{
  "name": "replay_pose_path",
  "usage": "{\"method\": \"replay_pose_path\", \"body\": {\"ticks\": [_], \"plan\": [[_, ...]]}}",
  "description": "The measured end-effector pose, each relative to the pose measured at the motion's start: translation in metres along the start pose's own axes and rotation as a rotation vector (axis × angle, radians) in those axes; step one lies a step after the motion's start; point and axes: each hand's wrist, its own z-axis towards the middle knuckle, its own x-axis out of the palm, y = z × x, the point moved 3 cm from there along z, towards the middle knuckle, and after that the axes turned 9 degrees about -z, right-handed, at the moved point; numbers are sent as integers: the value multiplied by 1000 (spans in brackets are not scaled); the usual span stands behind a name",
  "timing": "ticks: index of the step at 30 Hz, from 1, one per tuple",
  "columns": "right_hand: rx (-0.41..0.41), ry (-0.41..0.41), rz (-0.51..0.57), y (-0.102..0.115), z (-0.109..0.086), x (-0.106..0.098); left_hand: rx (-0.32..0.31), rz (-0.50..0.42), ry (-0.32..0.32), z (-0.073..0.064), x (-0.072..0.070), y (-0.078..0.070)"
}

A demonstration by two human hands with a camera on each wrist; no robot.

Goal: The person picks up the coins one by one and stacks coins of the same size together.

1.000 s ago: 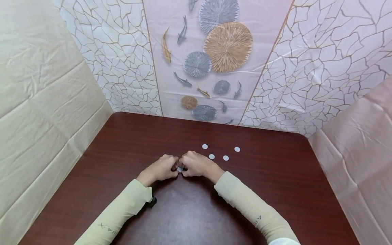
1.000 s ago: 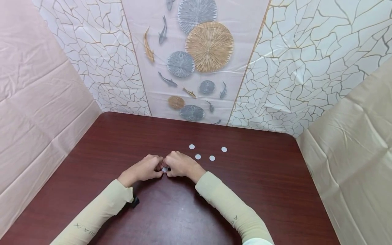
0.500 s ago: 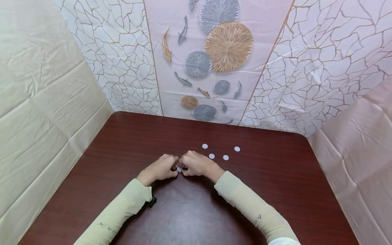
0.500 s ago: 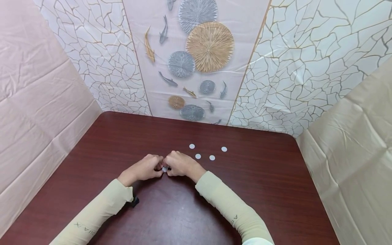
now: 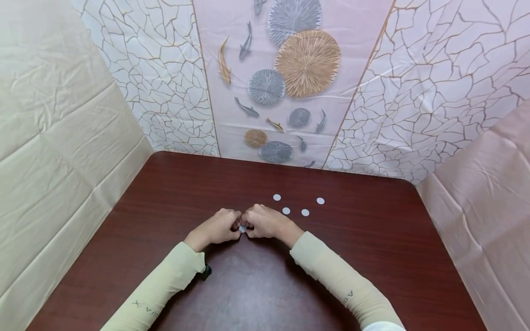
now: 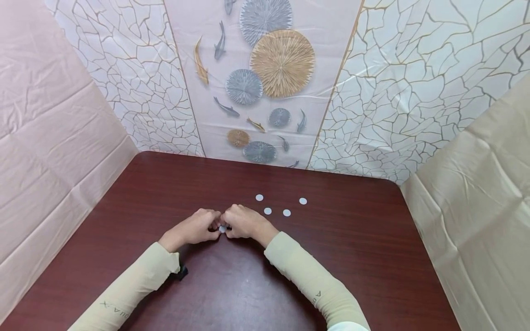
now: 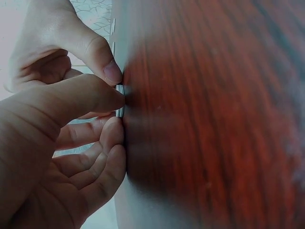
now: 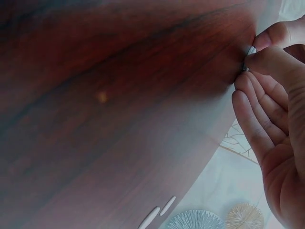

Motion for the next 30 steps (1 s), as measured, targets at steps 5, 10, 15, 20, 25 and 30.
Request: {"method": "replay_pose_path", "body": {"ticks": [5, 10, 15, 20, 25, 30], "plan": [[6, 0, -5, 0, 0, 0, 14, -2, -8, -1, 0, 0], [2, -1, -13, -1, 0, 1, 13, -9, -7, -1, 1, 1], [-18, -11, -13, -1, -1, 2, 16, -14, -5, -1, 0, 0], [-28, 0, -6, -1, 0, 2, 3, -15, -9, -2, 0, -1], [-40, 13, 13, -2, 0, 1, 1, -17, -9, -2, 0, -2], [-17, 19, 41, -7, -5, -5, 11, 6, -14, 0, 1, -2]]}}
